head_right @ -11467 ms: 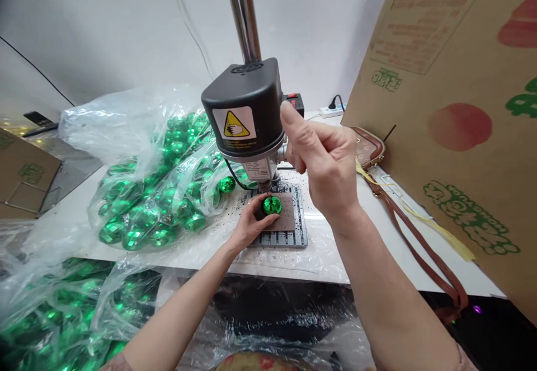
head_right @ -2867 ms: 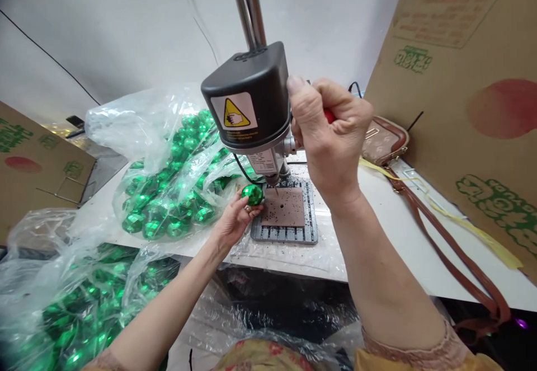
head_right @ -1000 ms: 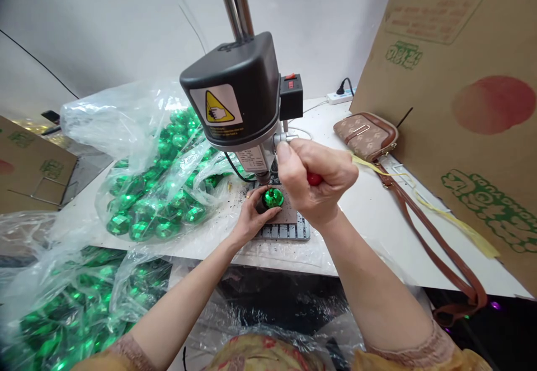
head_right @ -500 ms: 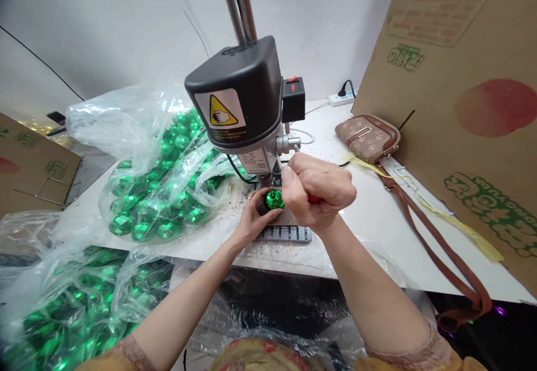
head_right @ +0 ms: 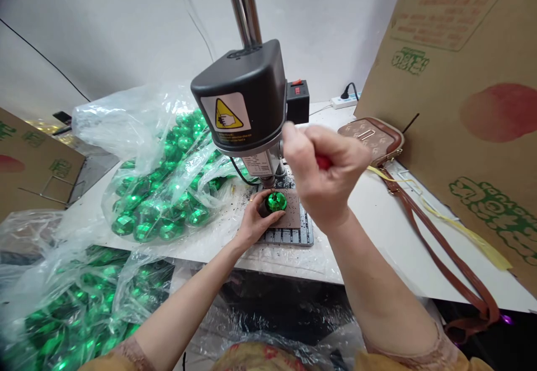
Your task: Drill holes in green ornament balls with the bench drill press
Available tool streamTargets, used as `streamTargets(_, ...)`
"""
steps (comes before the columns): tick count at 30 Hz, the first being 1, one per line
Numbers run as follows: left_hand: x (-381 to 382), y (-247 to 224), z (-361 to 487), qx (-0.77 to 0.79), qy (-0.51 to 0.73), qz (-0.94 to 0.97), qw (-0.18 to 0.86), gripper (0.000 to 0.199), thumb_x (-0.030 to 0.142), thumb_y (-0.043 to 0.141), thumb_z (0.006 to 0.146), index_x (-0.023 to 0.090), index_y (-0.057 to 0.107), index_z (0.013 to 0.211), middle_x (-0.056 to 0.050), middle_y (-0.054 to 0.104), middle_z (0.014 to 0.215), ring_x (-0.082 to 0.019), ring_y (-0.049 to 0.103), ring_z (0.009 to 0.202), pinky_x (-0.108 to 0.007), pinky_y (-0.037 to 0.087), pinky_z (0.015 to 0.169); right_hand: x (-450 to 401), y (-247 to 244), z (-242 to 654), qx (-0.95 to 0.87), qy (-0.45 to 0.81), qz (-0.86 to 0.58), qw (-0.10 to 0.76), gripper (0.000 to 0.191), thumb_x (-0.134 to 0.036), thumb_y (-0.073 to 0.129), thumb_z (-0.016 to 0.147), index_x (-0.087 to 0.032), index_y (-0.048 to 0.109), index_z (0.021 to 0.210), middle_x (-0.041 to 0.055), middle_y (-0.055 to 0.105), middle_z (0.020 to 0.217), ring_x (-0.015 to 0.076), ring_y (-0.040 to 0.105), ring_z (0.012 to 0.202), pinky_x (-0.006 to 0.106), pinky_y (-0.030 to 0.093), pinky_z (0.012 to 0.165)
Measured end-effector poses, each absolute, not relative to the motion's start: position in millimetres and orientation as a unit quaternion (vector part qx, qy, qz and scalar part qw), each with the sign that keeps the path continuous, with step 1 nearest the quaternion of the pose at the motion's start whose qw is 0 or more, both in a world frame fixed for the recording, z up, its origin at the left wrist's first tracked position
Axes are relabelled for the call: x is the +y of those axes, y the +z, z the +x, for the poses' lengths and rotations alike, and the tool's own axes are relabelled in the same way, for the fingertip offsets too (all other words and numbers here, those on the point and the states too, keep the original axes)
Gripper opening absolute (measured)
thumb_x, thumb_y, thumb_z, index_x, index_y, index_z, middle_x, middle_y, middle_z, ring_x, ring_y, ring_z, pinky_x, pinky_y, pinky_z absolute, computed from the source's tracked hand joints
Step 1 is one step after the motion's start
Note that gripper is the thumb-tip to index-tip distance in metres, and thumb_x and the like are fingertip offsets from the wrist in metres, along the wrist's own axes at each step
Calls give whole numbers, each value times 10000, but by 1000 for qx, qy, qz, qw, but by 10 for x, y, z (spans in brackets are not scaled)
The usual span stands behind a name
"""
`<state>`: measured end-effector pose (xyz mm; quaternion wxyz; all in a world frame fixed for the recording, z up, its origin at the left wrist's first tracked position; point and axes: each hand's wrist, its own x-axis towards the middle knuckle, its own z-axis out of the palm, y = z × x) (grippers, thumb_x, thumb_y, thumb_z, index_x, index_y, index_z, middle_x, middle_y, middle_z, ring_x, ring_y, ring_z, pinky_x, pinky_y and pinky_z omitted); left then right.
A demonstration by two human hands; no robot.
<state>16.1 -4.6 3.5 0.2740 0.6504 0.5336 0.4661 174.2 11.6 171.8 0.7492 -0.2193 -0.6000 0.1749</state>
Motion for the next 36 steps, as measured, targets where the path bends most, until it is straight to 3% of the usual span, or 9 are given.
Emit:
streamTargets(3,-129,78,195,557,479,632,245,494,344,805,753,209,620,1190,-97,648,1166,-260,608,1119,-399,490,962,157,1934,1699,-535,223,-222,784,435,-142,597,847,-183,377,474,-55,289,450,50,325,410,275,255,420)
streamTargets(8,-691,171,212,487,491,721,48,446,357,747,793,186,564,1163,-85,667,1007,-224,641,936,-356,521,801,185,2002,1680,-538,247,-207,779,432,-148,591,844,-185,380,469,-62,303,419,54,298,399,284,237,410)
streamTargets(13,-1401,-67,17,310,310,896,-75,371,413,623,857,158,602,1126,-103,689,907,-216,627,748,-345,493,625,183,1978,1699,-538,243,-212,779,416,-158,590,840,-190,396,474,-61,321,420,57,309,390,283,231,411)
streamTargets(17,-1588,-233,-191,304,189,930,-85,398,339,687,842,199,607,1206,-106,717,1020,-231,662,848,-345,534,687,226,1970,1699,-532,227,-207,789,404,-157,614,803,-207,417,454,-54,342,407,85,315,353,319,209,386)
streamTargets(21,-1354,-59,-299,269,300,914,-51,370,441,602,920,177,587,1179,-94,705,941,-202,653,767,-319,540,641,244,1965,1686,-527,214,-216,794,388,-169,618,795,-209,440,453,-57,338,408,88,328,352,318,224,393)
streamTargets(24,-859,147,-407,416,343,840,-59,260,122,488,925,174,565,1168,-78,686,905,-197,649,829,-334,551,750,236,1962,1685,-526,217,-218,793,403,-174,609,801,-211,409,453,-64,329,408,82,334,351,314,233,389)
streamTargets(26,-423,237,-526,571,307,758,-67,281,57,440,895,153,599,1106,-127,679,980,-256,644,975,-411,537,862,223,1958,1684,-526,220,-221,792,409,-171,605,809,-210,396,459,-68,330,407,81,346,352,314,237,389)
streamTargets(29,198,278,-719,692,313,651,-7,341,25,488,824,131,622,1119,-199,641,1173,-347,597,1147,-512,476,985,197,1954,1679,-525,224,-227,789,404,-167,593,828,-198,408,469,-68,339,421,68,358,372,303,244,406)
streamTargets(36,862,281,-872,662,392,637,52,248,103,690,758,204,662,983,-140,655,1195,-387,501,1286,-547,315,1146,284,2060,1713,-545,271,-192,770,401,-201,600,844,-193,452,472,-64,331,400,58,328,352,292,220,380)
